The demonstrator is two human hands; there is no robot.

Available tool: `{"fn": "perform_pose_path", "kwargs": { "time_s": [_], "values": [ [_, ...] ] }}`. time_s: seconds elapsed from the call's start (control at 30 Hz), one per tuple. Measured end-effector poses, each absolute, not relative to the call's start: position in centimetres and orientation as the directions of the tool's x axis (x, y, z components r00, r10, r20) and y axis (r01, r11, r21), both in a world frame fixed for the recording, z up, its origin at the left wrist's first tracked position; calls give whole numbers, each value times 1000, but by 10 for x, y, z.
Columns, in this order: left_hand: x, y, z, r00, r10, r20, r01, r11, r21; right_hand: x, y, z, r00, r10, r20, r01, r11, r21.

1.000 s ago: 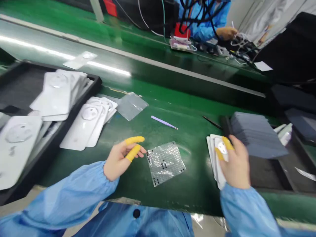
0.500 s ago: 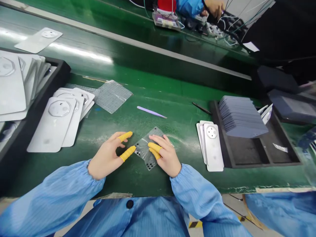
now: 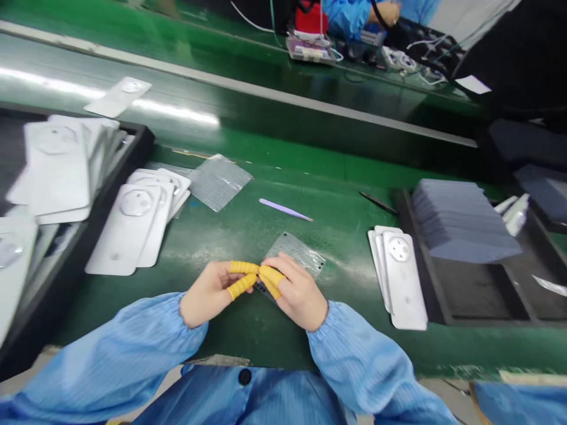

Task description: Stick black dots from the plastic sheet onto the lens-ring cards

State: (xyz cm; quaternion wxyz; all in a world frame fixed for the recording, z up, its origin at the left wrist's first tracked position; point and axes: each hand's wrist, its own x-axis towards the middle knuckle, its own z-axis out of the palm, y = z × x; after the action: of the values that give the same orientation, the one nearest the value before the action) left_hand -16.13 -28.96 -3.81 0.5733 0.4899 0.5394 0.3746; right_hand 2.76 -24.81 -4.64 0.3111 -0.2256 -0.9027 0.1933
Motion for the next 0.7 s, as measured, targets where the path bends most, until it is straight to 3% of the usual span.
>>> {"fn": "perform_pose_path", "kwargs": {
  "time_s": [0.07, 0.23, 0.37, 0.43, 0.57, 0.7],
  "values": [
    [-160, -291, -40, 123, 972, -202, 157, 182, 971, 25, -250, -54, -687, 542, 485, 270, 809, -522],
    [-158, -289, -41, 139, 987, -85, 351, 31, 936, 18, -247, -60, -573, 713, 404, 283, 635, -718],
    [-186, -286, -29, 215, 975, -49, 482, -62, 874, 16, -245, -63, -527, 763, 374, 334, 591, -734],
    [-215, -283, -23, 93, 995, -35, 584, -26, 811, 17, -247, -65, -508, 750, 424, 342, 628, -699],
    [-270, -271, -26, -389, 918, 74, 751, 270, 602, 18, -252, -66, -535, 669, 516, 280, 717, -638],
    [-290, -263, -44, -548, 826, 131, 780, 448, 437, 17, -255, -61, -539, 651, 535, 257, 732, -631]
  ]
}}
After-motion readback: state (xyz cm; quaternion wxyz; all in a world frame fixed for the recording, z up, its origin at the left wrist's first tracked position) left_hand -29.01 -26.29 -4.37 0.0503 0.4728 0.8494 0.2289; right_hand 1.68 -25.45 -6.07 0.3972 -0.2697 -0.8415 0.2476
